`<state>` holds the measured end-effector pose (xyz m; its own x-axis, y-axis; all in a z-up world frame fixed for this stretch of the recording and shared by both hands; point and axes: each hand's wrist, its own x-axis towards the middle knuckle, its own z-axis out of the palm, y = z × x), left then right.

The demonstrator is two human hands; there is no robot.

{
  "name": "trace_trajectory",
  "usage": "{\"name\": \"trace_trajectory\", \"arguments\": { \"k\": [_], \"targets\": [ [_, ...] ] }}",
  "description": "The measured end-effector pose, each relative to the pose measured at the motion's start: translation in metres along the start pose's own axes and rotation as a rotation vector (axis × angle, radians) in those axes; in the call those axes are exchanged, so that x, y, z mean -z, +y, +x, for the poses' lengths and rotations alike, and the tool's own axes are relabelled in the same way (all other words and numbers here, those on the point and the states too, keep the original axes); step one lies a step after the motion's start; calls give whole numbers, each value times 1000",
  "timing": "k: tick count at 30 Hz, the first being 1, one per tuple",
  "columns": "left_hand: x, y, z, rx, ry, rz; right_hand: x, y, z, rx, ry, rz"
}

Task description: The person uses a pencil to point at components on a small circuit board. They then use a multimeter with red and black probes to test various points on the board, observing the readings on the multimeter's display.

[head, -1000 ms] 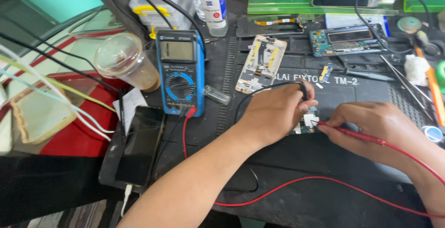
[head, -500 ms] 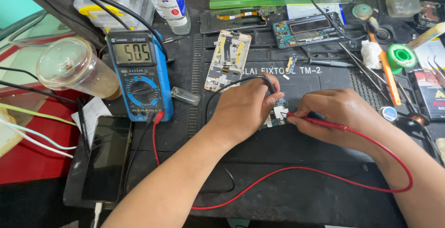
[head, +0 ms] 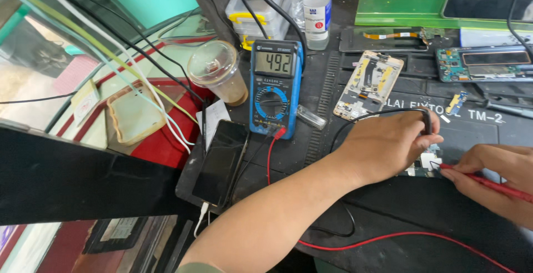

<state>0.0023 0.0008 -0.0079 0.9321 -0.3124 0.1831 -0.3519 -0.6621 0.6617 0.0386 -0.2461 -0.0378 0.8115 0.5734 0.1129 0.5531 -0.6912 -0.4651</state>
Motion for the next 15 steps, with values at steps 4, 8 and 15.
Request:
{"name": "trace_trajectory", "arguments": {
  "k": [4,8,15],
  "targets": [
    [0,1,-1,-4,10,-17,-8,15,0,11,-50,-61],
    [0,2,-1,3,1,-14,-2,10,1,33,-52,-76],
    [1,0,-2,-13,9,-20,8,-12,1,-71,-79,-94]
  ]
}}
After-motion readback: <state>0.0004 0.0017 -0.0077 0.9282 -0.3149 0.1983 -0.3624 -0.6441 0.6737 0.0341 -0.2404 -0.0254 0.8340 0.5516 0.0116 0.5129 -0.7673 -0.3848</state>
